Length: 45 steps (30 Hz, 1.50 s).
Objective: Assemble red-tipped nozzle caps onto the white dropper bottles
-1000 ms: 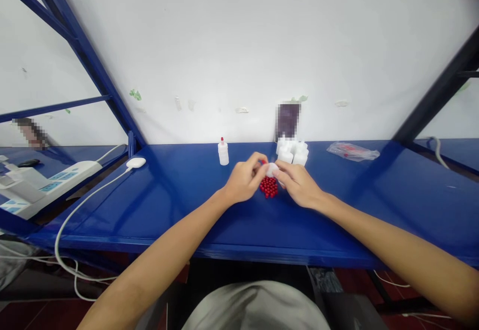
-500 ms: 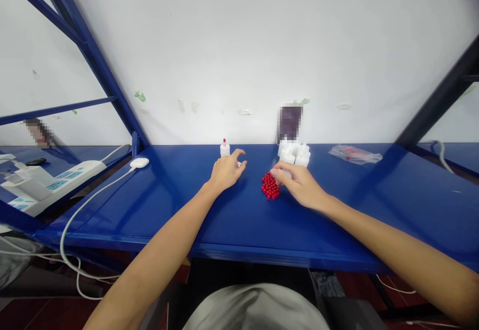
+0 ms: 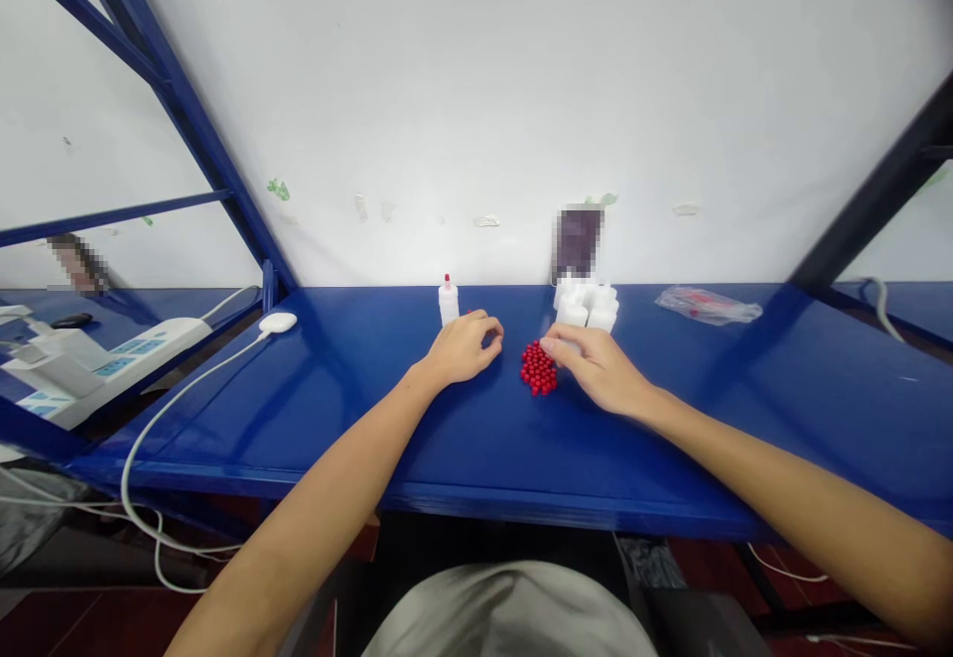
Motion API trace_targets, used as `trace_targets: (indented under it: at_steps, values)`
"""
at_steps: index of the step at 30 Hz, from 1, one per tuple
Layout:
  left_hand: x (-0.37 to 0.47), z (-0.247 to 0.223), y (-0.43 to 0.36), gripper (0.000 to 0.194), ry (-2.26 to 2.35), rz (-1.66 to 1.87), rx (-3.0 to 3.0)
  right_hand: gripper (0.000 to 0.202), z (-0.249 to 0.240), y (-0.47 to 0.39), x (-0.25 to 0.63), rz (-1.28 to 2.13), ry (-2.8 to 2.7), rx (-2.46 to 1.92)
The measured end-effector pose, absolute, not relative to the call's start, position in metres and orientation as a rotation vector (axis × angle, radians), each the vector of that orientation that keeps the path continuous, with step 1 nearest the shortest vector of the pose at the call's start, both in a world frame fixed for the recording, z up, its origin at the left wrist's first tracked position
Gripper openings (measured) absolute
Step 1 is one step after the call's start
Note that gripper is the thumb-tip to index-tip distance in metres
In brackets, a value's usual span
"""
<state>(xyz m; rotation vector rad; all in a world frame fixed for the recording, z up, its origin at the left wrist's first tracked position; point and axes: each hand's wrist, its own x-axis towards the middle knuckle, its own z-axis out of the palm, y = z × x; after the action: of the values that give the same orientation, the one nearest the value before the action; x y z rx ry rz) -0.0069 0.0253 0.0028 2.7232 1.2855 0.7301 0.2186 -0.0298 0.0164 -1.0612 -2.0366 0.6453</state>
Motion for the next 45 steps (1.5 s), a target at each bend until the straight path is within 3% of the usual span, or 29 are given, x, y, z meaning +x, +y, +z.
trace_targets:
  at_steps: [6, 20, 31, 45]
  values:
    - [0.008, 0.011, 0.008, 0.016, 0.915, 0.665, 2.707, 0.049, 0.016, -0.03, 0.221, 0.657, -1.939, -1.047]
    - [0.01, 0.014, 0.003, 0.008, 0.843, 0.523, 2.621, 0.048, 0.015, -0.03, 0.22, 0.587, -2.019, -1.076]
    - [0.03, 0.014, -0.013, 0.02, 0.748, 1.235, 2.451, 0.051, 0.009, -0.027, 0.223, 0.69, -1.968, -1.036]
    - [0.03, 0.017, -0.022, 0.018, 0.715, 0.905, 2.49, 0.049, 0.016, -0.03, 0.221, 0.694, -2.084, -0.956]
